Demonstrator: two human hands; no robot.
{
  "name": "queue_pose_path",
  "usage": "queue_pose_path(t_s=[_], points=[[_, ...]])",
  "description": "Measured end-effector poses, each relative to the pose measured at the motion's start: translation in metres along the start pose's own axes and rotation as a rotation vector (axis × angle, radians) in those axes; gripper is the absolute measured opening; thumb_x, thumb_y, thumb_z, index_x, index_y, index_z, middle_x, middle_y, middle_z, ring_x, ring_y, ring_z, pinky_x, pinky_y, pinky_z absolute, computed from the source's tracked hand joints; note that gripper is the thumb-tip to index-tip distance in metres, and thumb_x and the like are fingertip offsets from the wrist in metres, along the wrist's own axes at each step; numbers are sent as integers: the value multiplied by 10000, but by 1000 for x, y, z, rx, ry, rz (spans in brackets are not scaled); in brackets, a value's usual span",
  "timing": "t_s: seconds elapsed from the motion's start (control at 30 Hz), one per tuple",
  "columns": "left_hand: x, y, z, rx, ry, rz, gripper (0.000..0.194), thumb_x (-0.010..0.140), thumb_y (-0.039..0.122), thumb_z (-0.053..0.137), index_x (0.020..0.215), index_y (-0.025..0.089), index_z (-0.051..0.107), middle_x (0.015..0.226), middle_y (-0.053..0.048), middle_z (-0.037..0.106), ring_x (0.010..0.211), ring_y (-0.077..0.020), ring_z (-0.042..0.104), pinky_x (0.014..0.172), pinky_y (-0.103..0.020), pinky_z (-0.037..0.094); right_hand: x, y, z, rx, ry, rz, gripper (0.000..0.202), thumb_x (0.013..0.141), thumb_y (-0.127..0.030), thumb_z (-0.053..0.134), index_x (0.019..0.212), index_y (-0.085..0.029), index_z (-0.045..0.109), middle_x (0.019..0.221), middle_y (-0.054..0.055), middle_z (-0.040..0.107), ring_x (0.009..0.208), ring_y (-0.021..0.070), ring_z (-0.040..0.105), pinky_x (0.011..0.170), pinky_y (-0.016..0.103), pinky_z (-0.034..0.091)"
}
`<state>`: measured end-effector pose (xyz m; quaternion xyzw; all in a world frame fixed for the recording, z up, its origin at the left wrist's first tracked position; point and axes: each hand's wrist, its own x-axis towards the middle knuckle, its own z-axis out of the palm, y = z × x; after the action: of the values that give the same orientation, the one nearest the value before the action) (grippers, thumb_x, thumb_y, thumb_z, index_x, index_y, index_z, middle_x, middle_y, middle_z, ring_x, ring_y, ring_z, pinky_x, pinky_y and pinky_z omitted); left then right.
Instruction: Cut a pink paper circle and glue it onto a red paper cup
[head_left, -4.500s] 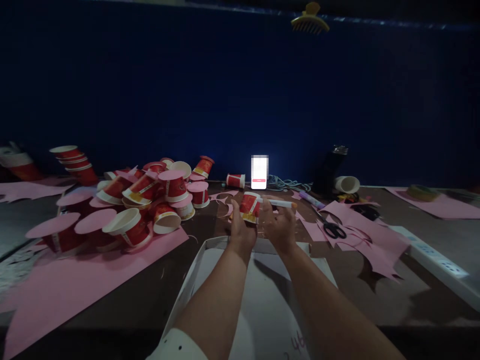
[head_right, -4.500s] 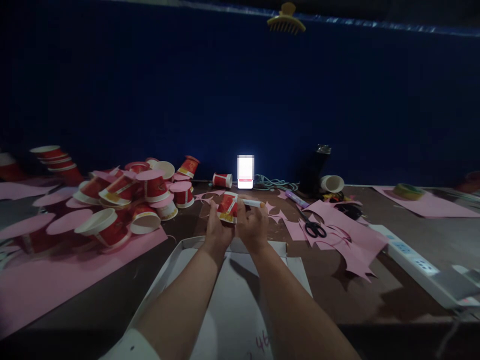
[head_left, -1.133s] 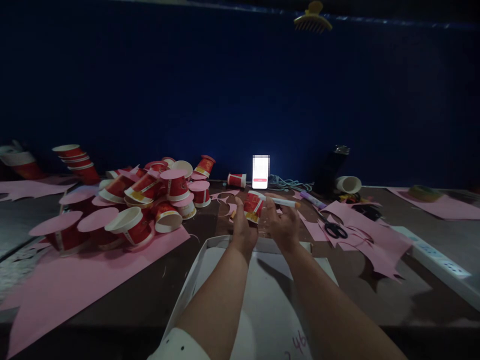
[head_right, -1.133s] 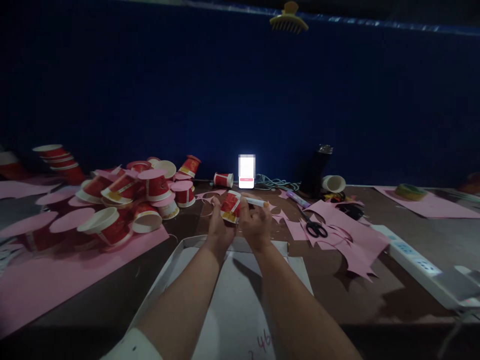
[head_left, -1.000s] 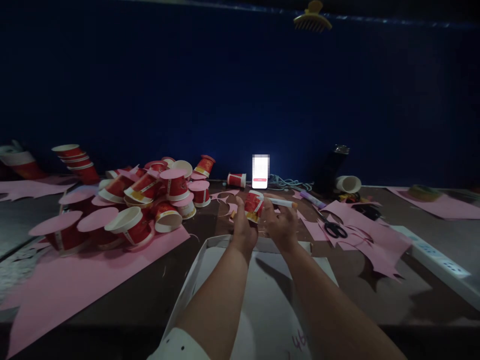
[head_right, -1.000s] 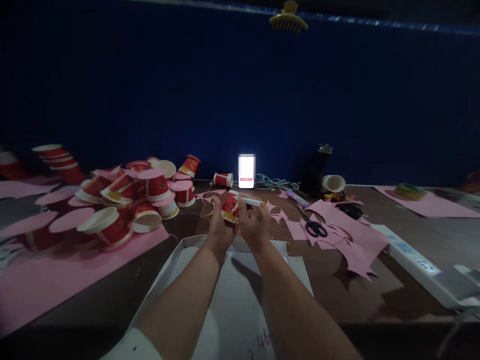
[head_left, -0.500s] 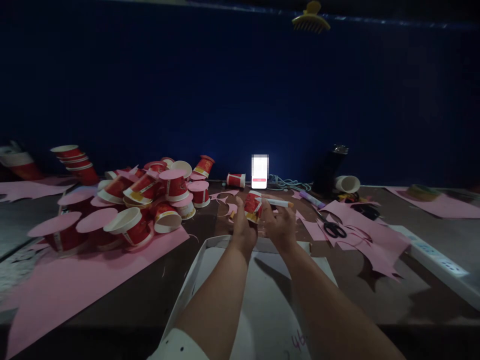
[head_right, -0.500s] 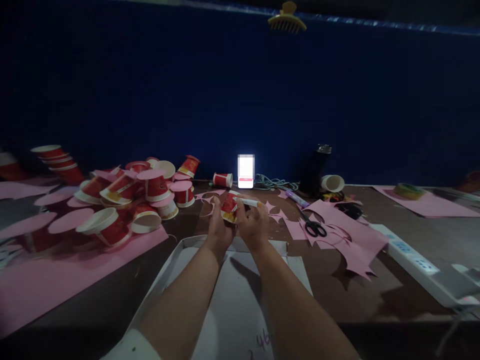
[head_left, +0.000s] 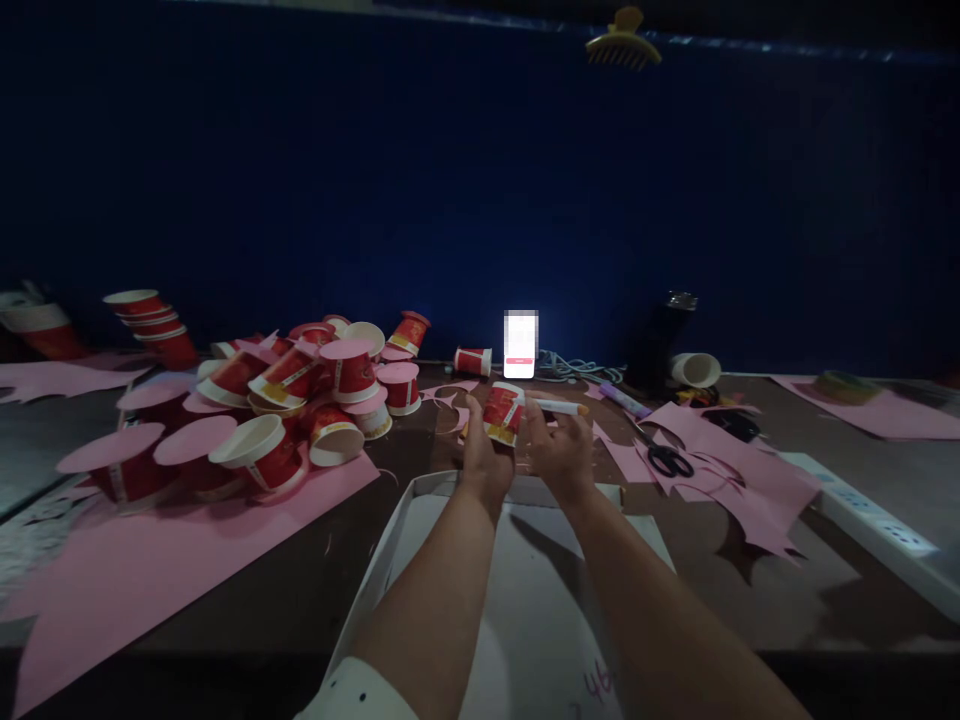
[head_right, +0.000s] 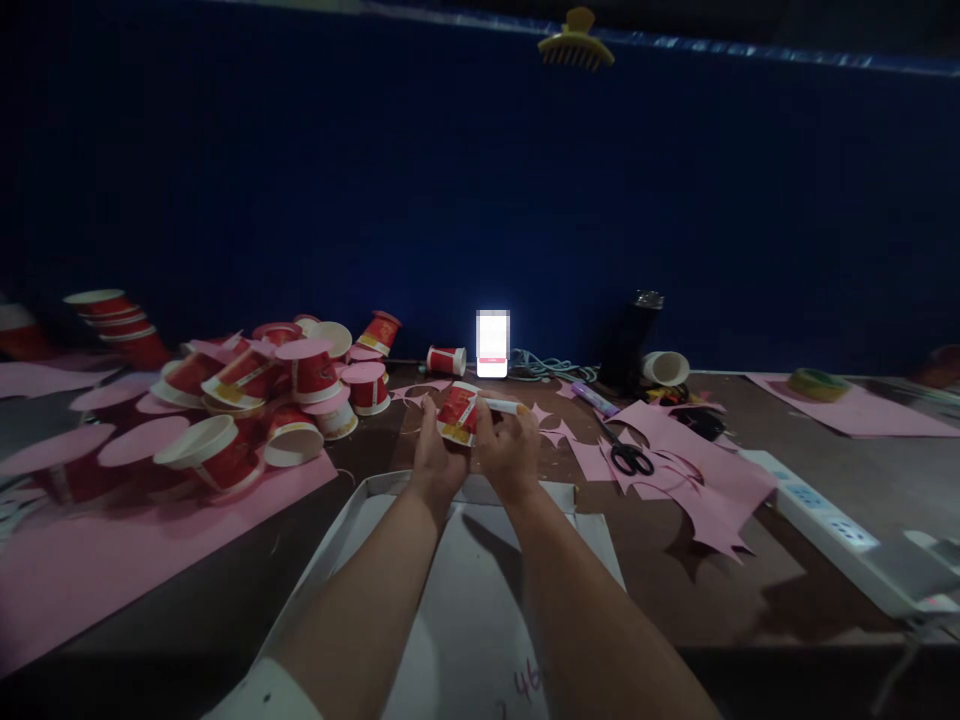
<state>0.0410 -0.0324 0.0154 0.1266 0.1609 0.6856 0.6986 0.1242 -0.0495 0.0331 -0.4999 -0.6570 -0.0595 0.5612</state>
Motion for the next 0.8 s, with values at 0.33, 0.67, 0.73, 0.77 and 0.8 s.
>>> queue_pose_path(t_s=[0.33, 0.67, 0.73, 0.77, 0.8], points=[[0, 2, 1, -39, 42, -40, 507, 810, 576, 470, 979, 133, 650, 934, -105, 697, 878, -195, 661, 827, -314, 518, 0, 3, 1, 11, -5, 25, 254, 866, -355, 488, 909, -211, 693, 861, 58, 715, 815, 197, 643, 811, 347, 469], [-9, 11, 10, -90, -34, -91, 559, 841, 594, 373, 932, 123, 658, 873, -118, 700, 807, -199, 665, 761, -315, 532, 4, 2, -1, 335, 63, 283, 262, 839, -400, 488, 847, -192, 646, 717, 32, 672, 638, 157, 610, 687, 318, 506], [-8, 13, 10, -91, -8, -101, 577, 831, 615, 366, 933, 127, 655, 863, -118, 697, 800, -205, 664, 743, -323, 532, 7, 10, 3, 520, 108, 457, 228, 807, -384, 518, 882, -189, 610, 739, 27, 673, 607, 145, 608, 630, 301, 511], [-7, 13, 9, -92, 23, -98, 566, 827, 615, 378, 935, 132, 653, 858, -113, 696, 790, -201, 663, 734, -319, 531, 7, 14, 7, 627, 123, 562, 218, 786, -371, 538, 898, -191, 590, 759, 28, 677, 610, 145, 617, 603, 292, 512], [-5, 13, 8, -91, 59, -89, 545, 823, 609, 397, 940, 139, 649, 857, -106, 695, 779, -195, 662, 724, -314, 530, 8, 19, 10, 695, 119, 635, 214, 772, -361, 547, 904, -193, 570, 764, 28, 679, 611, 147, 627, 570, 282, 511]])
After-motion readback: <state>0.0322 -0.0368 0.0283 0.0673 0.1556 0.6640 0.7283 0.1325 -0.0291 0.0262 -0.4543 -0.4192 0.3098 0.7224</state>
